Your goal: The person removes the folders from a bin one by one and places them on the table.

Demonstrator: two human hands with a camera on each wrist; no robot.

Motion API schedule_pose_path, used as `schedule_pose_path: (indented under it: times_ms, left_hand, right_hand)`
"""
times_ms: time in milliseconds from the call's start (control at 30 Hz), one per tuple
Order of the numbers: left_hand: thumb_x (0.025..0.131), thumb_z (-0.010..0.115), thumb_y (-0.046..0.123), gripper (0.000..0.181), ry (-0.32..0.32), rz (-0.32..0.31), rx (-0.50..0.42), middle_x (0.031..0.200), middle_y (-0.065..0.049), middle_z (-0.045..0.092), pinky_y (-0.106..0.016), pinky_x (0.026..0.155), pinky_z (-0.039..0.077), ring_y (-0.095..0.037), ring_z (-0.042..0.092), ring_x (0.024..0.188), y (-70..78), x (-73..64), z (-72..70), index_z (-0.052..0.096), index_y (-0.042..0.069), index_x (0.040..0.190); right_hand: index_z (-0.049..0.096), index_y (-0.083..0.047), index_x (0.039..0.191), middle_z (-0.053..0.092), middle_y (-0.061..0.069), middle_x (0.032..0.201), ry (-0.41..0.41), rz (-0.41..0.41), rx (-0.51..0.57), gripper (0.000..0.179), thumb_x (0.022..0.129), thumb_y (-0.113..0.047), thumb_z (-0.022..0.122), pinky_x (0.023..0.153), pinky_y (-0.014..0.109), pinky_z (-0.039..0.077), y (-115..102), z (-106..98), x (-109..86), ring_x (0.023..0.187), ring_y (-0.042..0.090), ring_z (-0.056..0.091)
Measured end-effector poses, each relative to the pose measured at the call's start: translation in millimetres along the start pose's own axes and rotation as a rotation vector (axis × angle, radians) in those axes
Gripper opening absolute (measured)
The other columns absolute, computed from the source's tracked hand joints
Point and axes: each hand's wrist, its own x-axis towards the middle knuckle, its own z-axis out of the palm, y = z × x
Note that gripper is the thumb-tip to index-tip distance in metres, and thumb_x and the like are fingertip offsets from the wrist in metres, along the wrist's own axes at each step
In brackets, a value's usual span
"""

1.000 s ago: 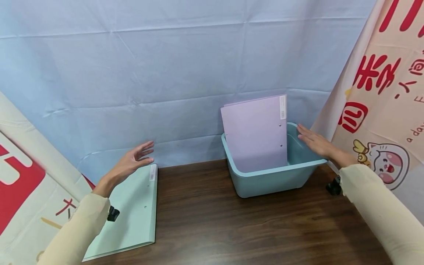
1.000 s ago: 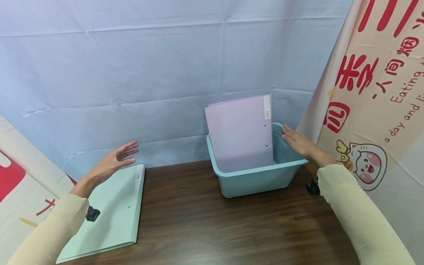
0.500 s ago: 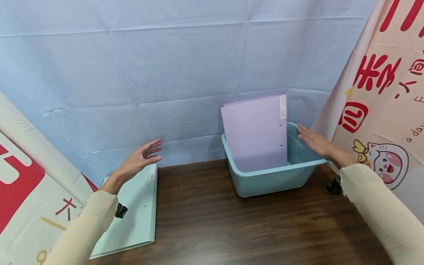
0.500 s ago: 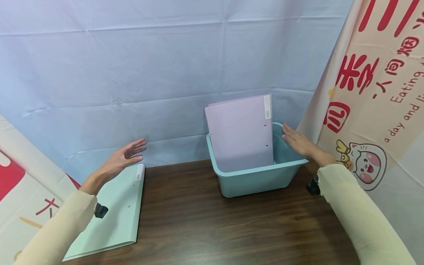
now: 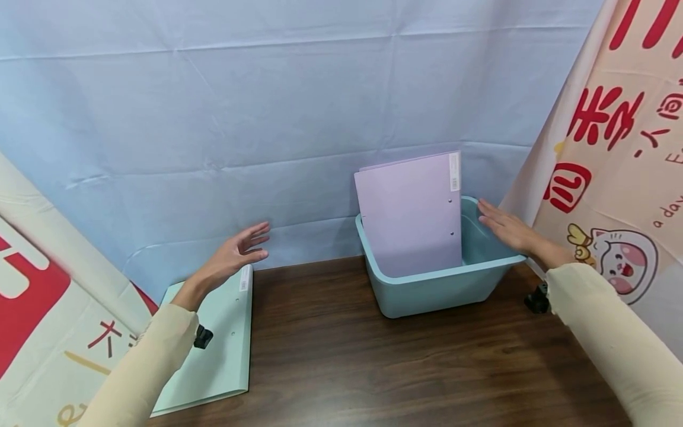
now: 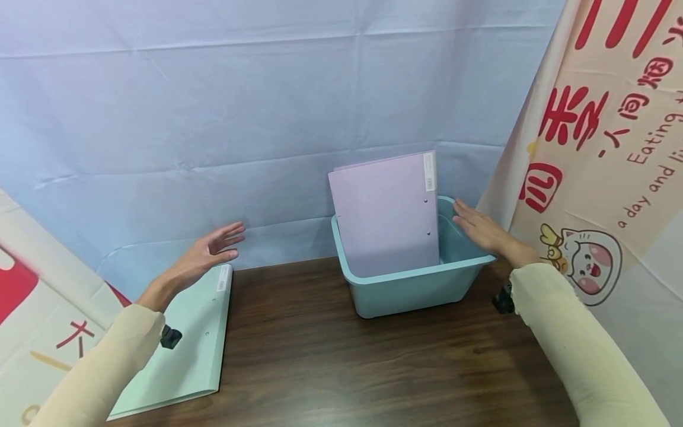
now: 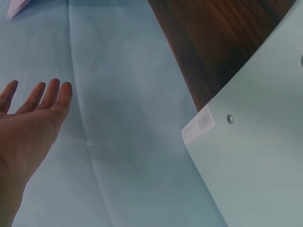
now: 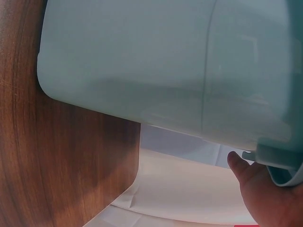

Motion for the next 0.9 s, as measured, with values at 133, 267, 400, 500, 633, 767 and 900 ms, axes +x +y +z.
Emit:
schedule_pose_path:
  times_ms: [133, 267, 400, 500, 633, 767, 900]
  left_hand:
    - [0.103, 0.073, 0.027, 0.081, -0.001, 0.001, 0.005, 0.172, -0.013, 0.032, -0.064, 0.120, 0.036, -0.040, 0.034, 0.156, 0.7, 4.6, 1.2, 0.028, 0.018, 0.169]
    - [0.102, 0.074, 0.031, 0.083, -0.012, 0.005, 0.000, 0.172, -0.014, 0.032, -0.064, 0.120, 0.036, -0.041, 0.033, 0.156, 3.5, 10.7, 3.7, 0.028, 0.016, 0.169]
    - [0.101, 0.075, 0.031, 0.083, -0.021, 0.012, -0.013, 0.172, -0.014, 0.032, -0.063, 0.120, 0.037, -0.040, 0.033, 0.156, 5.8, 16.3, 7.9, 0.028, 0.016, 0.169]
    - [0.101, 0.075, 0.030, 0.082, -0.024, 0.018, -0.017, 0.172, -0.013, 0.033, -0.062, 0.120, 0.037, -0.038, 0.033, 0.156, 7.5, 18.4, 11.1, 0.030, 0.017, 0.169]
    - [0.101, 0.075, 0.030, 0.082, -0.032, 0.031, -0.011, 0.172, -0.012, 0.034, -0.063, 0.119, 0.038, -0.037, 0.035, 0.156, 11.1, 21.8, 16.2, 0.031, 0.019, 0.169]
    - [0.102, 0.075, 0.029, 0.081, -0.033, 0.045, -0.005, 0.171, -0.013, 0.034, -0.063, 0.118, 0.038, -0.039, 0.037, 0.155, 14.1, 25.7, 20.3, 0.031, 0.019, 0.168]
    - [0.102, 0.074, 0.029, 0.080, -0.031, 0.053, -0.003, 0.171, -0.013, 0.035, -0.064, 0.118, 0.039, -0.043, 0.037, 0.154, 15.8, 29.2, 23.6, 0.031, 0.018, 0.168]
  right_hand:
    - [0.002, 0.000, 0.168, -0.003, 0.028, 0.174, 0.002, 0.001, -0.005, 0.071, 0.117, -0.042, 0.027, 0.120, 0.079, 0.002, -1, 0, 0.3, 0.158, 0.054, -0.001]
    - [0.002, 0.000, 0.168, -0.003, 0.028, 0.174, 0.006, 0.004, 0.000, 0.070, 0.117, -0.042, 0.027, 0.121, 0.078, 0.002, -1, 0, 1.0, 0.158, 0.054, -0.001]
    - [0.002, 0.001, 0.167, -0.003, 0.028, 0.174, 0.008, 0.004, 0.005, 0.070, 0.117, -0.041, 0.026, 0.120, 0.079, 0.001, 0, 1, 1.7, 0.158, 0.054, -0.002]
    - [0.003, 0.001, 0.167, -0.003, 0.028, 0.174, 0.011, 0.000, 0.008, 0.070, 0.117, -0.041, 0.027, 0.120, 0.079, 0.001, 0, 1, 1.8, 0.158, 0.054, -0.002]
    - [0.004, 0.001, 0.167, -0.002, 0.029, 0.173, 0.018, -0.005, 0.016, 0.070, 0.117, -0.041, 0.027, 0.120, 0.079, 0.001, 0, 1, 1.2, 0.158, 0.055, -0.001]
    - [0.004, 0.001, 0.167, -0.002, 0.029, 0.173, 0.017, -0.013, 0.024, 0.070, 0.117, -0.041, 0.028, 0.120, 0.079, 0.001, 0, 1, 0.1, 0.158, 0.055, -0.002]
    - [0.005, 0.001, 0.167, -0.002, 0.028, 0.174, 0.015, -0.015, 0.030, 0.070, 0.117, -0.041, 0.028, 0.120, 0.079, 0.000, 0, 0, 0.2, 0.158, 0.055, -0.001]
